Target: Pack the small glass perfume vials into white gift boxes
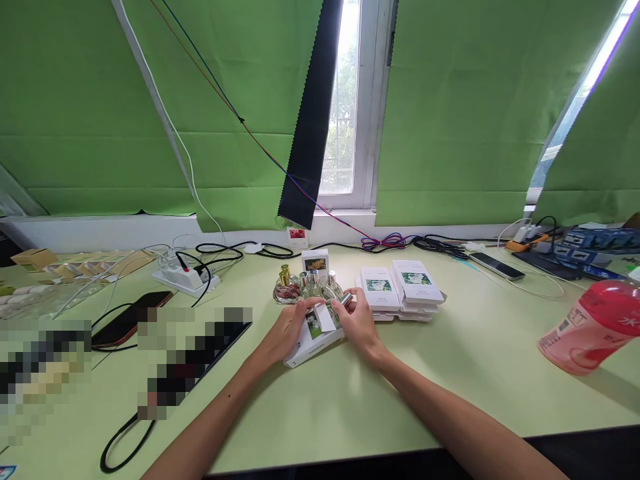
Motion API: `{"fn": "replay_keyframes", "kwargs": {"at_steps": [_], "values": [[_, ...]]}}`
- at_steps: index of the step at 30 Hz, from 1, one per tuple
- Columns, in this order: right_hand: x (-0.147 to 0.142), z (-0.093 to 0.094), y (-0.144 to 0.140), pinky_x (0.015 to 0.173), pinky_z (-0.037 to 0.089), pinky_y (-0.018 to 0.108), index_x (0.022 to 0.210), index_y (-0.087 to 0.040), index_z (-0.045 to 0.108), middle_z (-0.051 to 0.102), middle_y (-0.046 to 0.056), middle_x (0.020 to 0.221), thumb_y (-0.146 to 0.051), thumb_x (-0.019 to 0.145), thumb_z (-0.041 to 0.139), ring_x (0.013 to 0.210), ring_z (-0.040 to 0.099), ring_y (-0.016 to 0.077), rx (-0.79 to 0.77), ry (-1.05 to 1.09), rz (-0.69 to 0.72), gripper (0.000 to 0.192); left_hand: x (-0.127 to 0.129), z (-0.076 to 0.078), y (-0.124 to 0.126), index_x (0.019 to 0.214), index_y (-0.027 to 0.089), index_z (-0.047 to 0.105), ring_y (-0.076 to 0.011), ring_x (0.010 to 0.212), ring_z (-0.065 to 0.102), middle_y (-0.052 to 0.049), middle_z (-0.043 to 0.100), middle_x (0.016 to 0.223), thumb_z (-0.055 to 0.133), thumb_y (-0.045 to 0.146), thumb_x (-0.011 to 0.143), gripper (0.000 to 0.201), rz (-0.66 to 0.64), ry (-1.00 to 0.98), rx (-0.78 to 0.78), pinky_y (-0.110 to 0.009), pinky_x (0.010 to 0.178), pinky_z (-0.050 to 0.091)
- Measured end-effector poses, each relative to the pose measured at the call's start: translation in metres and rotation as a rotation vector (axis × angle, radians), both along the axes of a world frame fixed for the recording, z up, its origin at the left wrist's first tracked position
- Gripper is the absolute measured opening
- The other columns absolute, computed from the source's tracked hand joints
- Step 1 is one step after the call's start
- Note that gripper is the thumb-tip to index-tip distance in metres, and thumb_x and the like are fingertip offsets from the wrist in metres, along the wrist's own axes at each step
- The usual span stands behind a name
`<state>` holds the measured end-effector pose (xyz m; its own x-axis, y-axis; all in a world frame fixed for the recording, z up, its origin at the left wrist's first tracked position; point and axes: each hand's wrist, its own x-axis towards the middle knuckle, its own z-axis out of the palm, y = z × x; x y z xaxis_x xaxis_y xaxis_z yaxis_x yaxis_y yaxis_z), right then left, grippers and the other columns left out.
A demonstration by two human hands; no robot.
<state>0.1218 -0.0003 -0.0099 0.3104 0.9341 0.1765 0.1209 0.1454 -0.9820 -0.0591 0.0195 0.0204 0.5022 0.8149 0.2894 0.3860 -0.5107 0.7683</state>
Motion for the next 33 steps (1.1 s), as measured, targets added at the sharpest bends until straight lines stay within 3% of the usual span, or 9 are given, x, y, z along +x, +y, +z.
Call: {"fn": "replay_keyframes", "kwargs": {"at_steps": [5, 12, 33], "values": [[-0.0004, 0.0022, -0.001, 0.053, 0.039, 0.025, 0.098, -0.023, 0.049, 0.059, -0.004, 0.064, -0.045, 0.078, 0.066, 0.058, 0.054, 0.0165, 0.004, -0.001, -0.002, 0.035, 0.004, 0.0038, -0.0065, 0.126, 0.023, 0.063, -0.0199, 0.086, 0.065, -0.003, 0.073, 0.097, 0.034, 0.055, 0.103, 0.049, 0.018, 0.143, 0.102, -0.03, 0.081, 0.048], [-0.0002, 0.0049, -0.0042, 0.052, 0.038, 0.025, 0.097, -0.023, 0.047, 0.057, -0.005, 0.063, -0.045, 0.08, 0.064, 0.058, 0.053, 0.0156, -0.022, -0.028, 0.054, 0.032, 0.0051, 0.0055, -0.0093, 0.116, 0.022, 0.058, -0.0163, 0.072, 0.057, 0.002, 0.063, 0.077, 0.028, 0.052, 0.105, 0.044, 0.034, 0.186, 0.074, -0.027, 0.07, 0.04], [-0.0005, 0.0008, 0.0005, 0.053, 0.035, 0.025, 0.09, -0.024, 0.047, 0.055, -0.006, 0.06, -0.041, 0.079, 0.063, 0.056, 0.049, 0.0148, -0.072, -0.133, 0.045, 0.026, 0.0066, 0.003, -0.01, 0.114, 0.023, 0.057, -0.0158, 0.074, 0.056, 0.003, 0.062, 0.079, 0.027, 0.053, 0.105, 0.044, 0.025, 0.176, 0.043, -0.027, 0.07, 0.037]]}}
